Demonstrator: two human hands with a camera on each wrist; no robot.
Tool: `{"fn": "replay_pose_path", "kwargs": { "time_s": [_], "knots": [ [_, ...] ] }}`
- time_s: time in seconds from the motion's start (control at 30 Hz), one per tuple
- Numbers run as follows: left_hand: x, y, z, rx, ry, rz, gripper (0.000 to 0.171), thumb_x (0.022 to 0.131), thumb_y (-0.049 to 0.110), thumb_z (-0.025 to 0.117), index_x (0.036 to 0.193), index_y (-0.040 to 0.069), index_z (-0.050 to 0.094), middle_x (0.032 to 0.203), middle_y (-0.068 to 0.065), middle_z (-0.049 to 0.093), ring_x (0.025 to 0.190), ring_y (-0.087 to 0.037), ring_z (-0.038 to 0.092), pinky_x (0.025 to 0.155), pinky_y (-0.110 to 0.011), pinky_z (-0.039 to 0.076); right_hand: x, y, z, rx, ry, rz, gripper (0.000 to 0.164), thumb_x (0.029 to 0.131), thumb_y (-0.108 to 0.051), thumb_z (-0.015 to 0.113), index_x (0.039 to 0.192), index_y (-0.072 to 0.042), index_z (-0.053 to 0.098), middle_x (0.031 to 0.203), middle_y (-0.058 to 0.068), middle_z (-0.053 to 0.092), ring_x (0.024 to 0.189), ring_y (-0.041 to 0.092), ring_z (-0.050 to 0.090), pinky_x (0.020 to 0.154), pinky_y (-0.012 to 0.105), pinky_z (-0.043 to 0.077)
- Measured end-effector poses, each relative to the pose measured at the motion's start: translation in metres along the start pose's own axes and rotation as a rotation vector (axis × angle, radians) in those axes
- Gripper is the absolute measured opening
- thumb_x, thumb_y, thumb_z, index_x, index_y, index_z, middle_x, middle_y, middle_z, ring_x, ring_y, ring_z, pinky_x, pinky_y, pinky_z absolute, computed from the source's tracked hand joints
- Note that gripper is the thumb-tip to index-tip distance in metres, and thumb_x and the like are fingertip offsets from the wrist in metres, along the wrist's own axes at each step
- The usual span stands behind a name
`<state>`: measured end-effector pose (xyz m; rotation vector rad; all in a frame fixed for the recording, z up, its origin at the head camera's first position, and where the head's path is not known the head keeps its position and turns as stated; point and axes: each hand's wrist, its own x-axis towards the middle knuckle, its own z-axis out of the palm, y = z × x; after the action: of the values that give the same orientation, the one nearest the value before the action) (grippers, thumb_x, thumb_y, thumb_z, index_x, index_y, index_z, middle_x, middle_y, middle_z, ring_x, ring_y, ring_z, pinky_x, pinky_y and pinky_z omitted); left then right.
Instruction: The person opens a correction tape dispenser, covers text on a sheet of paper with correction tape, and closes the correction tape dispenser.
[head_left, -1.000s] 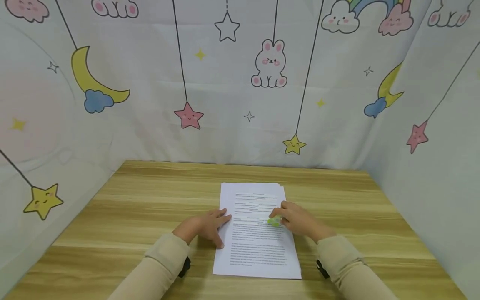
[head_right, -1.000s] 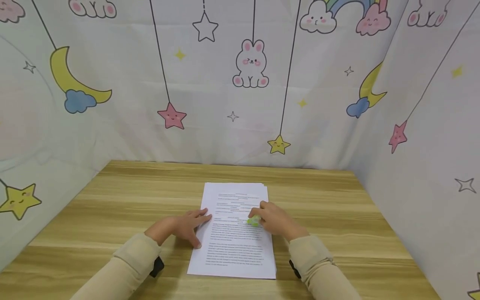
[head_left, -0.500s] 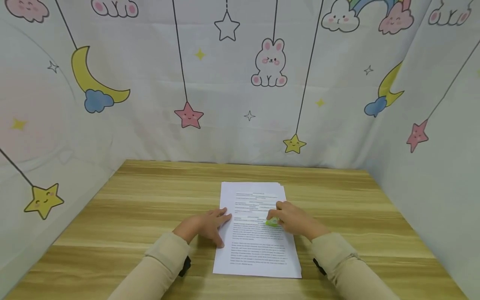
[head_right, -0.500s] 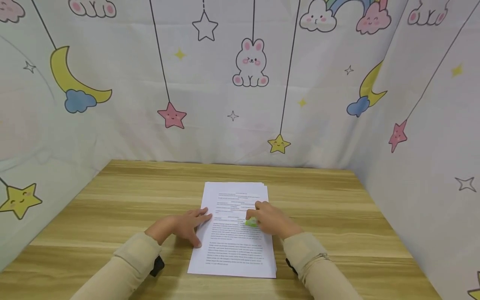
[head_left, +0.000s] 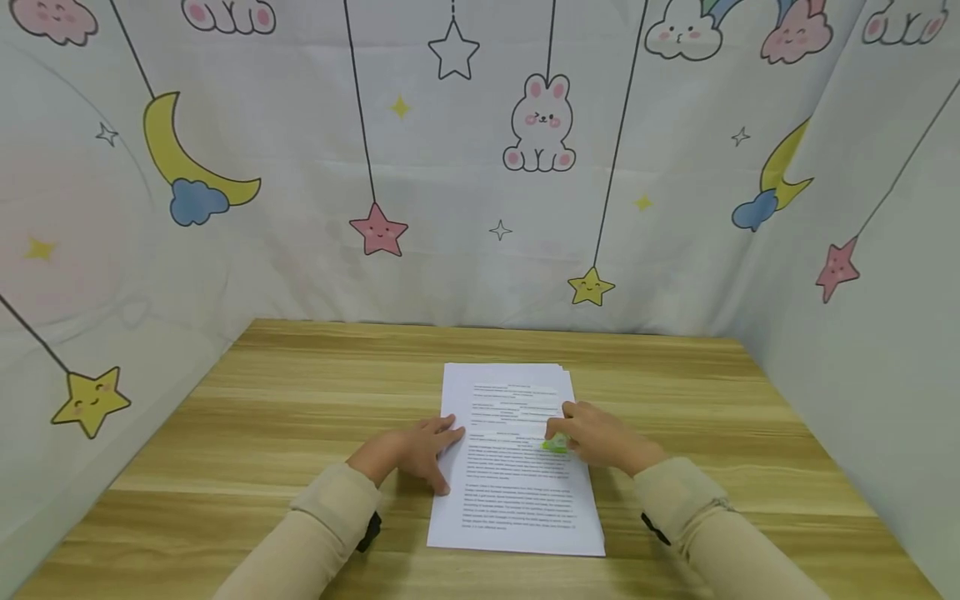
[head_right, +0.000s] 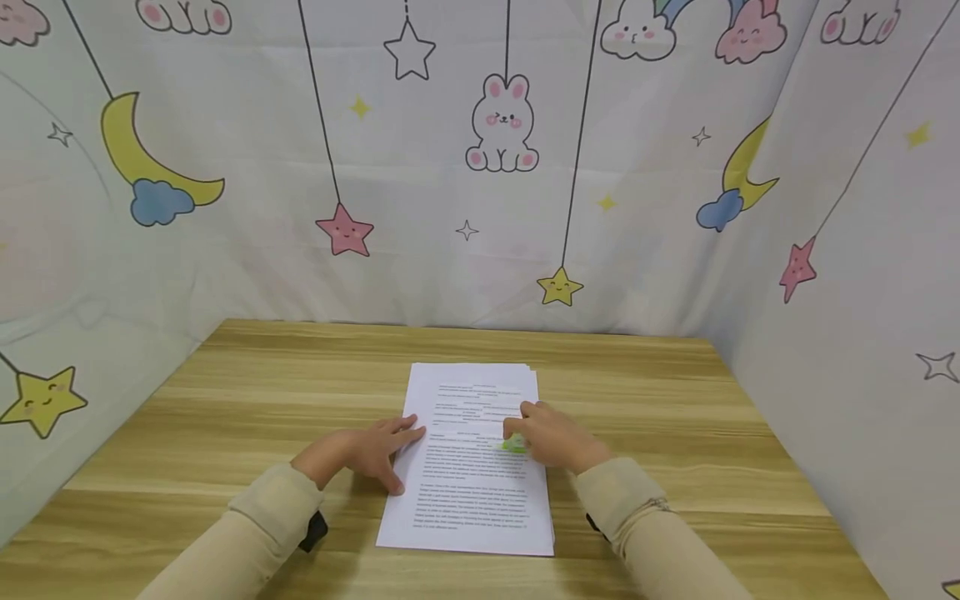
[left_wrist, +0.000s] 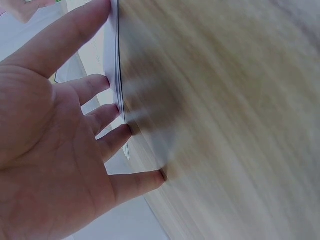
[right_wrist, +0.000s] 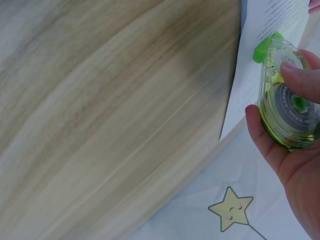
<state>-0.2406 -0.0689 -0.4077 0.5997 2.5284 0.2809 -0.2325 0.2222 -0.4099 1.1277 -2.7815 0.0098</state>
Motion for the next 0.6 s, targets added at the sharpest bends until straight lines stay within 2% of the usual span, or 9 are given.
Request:
{"fn": "replay_pose_path", "kwargs": {
  "time_s": [0.37, 0.6],
  "knots": [
    [0.001, -0.001, -0.001, -0.003, -0.009, 0.000, 0.088, 0.075, 0.035, 0.074, 0.146, 0.018, 0.025, 0.156, -0.004, 0.012, 0.143, -0.028, 0.011, 0.112, -0.050, 0.018, -0.014, 0.012, -0.001, 0.025, -0.012, 0.024, 0.026, 0.079, 0.004, 0.062, 0.091, -0.018, 0.066, 0.077, -0.002, 0.051, 0.066, 0.009, 0.040, 0.062, 0.022, 0.036],
    [0.000, 0.000, 0.000, -0.013, -0.003, -0.006, 0.088, 0.074, 0.033, 0.075, 0.146, 0.017, 0.027, 0.156, -0.004, 0.013, 0.143, -0.028, 0.011, 0.112, -0.051, 0.018, -0.021, 0.017, -0.004, 0.066, -0.036, 0.065, 0.024, 0.082, 0.003, 0.059, 0.093, -0.018, 0.066, 0.073, -0.006, 0.044, 0.065, 0.008, 0.033, 0.060, 0.020, 0.029]
  ]
}}
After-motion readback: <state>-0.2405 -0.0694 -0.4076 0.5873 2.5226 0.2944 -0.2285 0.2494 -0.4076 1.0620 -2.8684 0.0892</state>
